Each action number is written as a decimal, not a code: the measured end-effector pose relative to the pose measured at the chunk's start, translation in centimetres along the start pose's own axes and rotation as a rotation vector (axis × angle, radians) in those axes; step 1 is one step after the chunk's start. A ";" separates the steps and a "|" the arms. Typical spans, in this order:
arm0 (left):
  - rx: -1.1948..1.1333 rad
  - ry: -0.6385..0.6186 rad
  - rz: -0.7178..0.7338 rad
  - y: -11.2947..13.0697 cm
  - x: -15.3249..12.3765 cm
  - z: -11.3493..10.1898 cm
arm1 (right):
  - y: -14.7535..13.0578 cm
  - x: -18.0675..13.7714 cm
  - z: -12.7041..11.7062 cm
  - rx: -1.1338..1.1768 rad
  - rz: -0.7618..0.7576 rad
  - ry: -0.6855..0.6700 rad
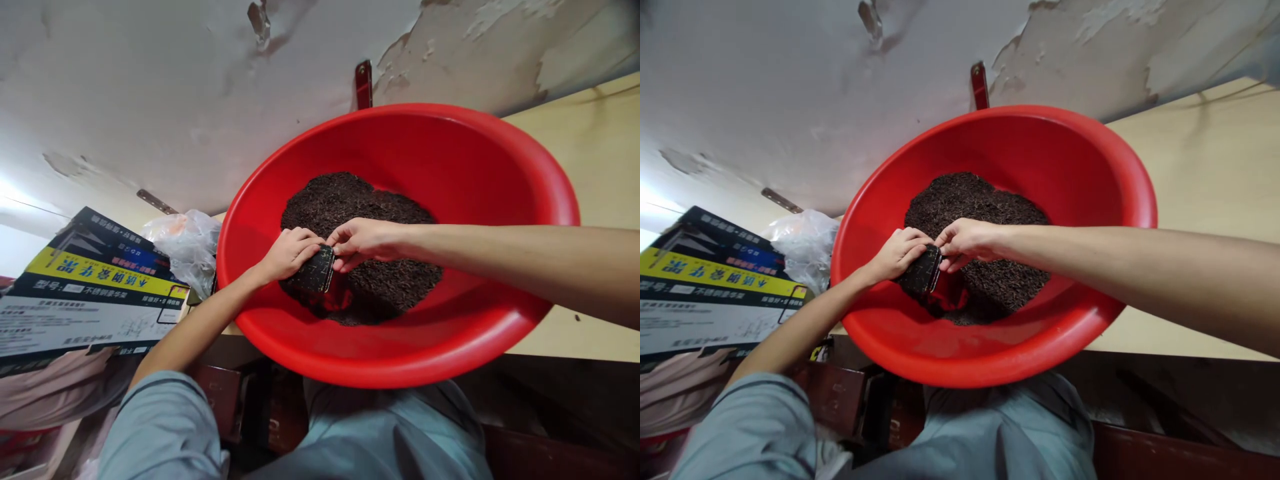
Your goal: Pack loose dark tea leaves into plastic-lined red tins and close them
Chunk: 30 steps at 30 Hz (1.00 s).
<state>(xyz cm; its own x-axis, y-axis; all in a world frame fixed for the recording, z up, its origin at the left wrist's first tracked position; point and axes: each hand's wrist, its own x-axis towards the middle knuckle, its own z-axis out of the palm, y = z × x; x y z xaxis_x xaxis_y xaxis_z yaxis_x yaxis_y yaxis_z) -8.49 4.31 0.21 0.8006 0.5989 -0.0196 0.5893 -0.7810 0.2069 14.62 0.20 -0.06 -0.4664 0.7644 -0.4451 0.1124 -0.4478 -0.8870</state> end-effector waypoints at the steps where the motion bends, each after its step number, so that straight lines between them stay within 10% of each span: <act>1: 0.016 -0.011 -0.001 0.1 0.1 0.0 | -0.1 -0.1 0.0 -0.014 -0.024 0.014; 17: 0.151 -0.145 -0.028 1.5 1.2 -0.4 | -0.2 -0.1 0.9 0.043 0.024 0.116; 30: 0.134 0.009 0.070 2.0 -0.2 0.8 | 0.7 0.9 0.6 -0.813 -0.047 0.140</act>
<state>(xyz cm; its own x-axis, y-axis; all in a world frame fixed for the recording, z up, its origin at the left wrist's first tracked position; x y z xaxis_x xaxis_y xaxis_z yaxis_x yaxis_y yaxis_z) -7.37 2.47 -0.12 0.8395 0.5433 -0.0011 0.5419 -0.8371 0.0746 13.78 0.33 -0.99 -0.3791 0.8486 -0.3689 0.7201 0.0202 -0.6935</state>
